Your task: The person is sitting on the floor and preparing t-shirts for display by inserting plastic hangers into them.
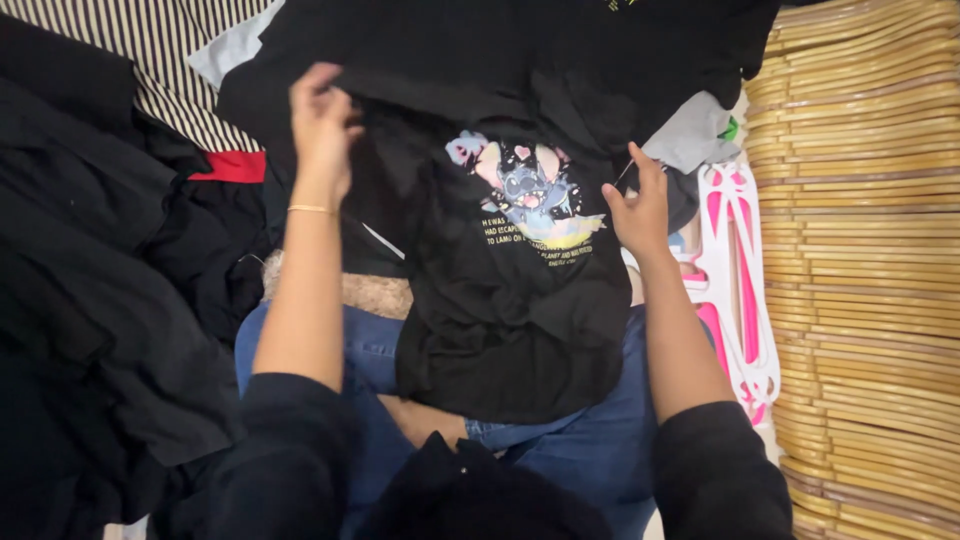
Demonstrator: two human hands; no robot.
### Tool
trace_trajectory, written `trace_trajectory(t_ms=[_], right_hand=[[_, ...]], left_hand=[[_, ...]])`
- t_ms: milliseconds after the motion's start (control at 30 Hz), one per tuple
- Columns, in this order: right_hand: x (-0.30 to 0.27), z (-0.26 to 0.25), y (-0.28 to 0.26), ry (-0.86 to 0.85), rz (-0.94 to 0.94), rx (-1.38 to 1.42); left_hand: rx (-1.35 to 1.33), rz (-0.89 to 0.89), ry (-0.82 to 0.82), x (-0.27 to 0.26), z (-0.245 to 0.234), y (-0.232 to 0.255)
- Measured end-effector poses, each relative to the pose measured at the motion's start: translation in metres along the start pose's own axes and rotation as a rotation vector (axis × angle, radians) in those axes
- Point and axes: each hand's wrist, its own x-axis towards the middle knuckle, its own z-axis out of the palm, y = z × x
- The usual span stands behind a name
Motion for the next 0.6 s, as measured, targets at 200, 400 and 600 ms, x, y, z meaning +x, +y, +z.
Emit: trace_trajectory(t_ms=[200,400,600], right_hand=[[0.026,0.020,-0.014,-0.045,0.018,-0.025],[0.060,0.016,0.064,0.165,0.188,0.785],[0.049,-0.056,0.137,0.399,0.381,1.636]], left_hand=[[0.493,0.199,0.082,-0.057,0.022,-0.064],[0.637,0.336,-0.018,-0.094,0.014,-0.034],[0.288,0.240,0.401,-0.050,-0.070,-0.069]])
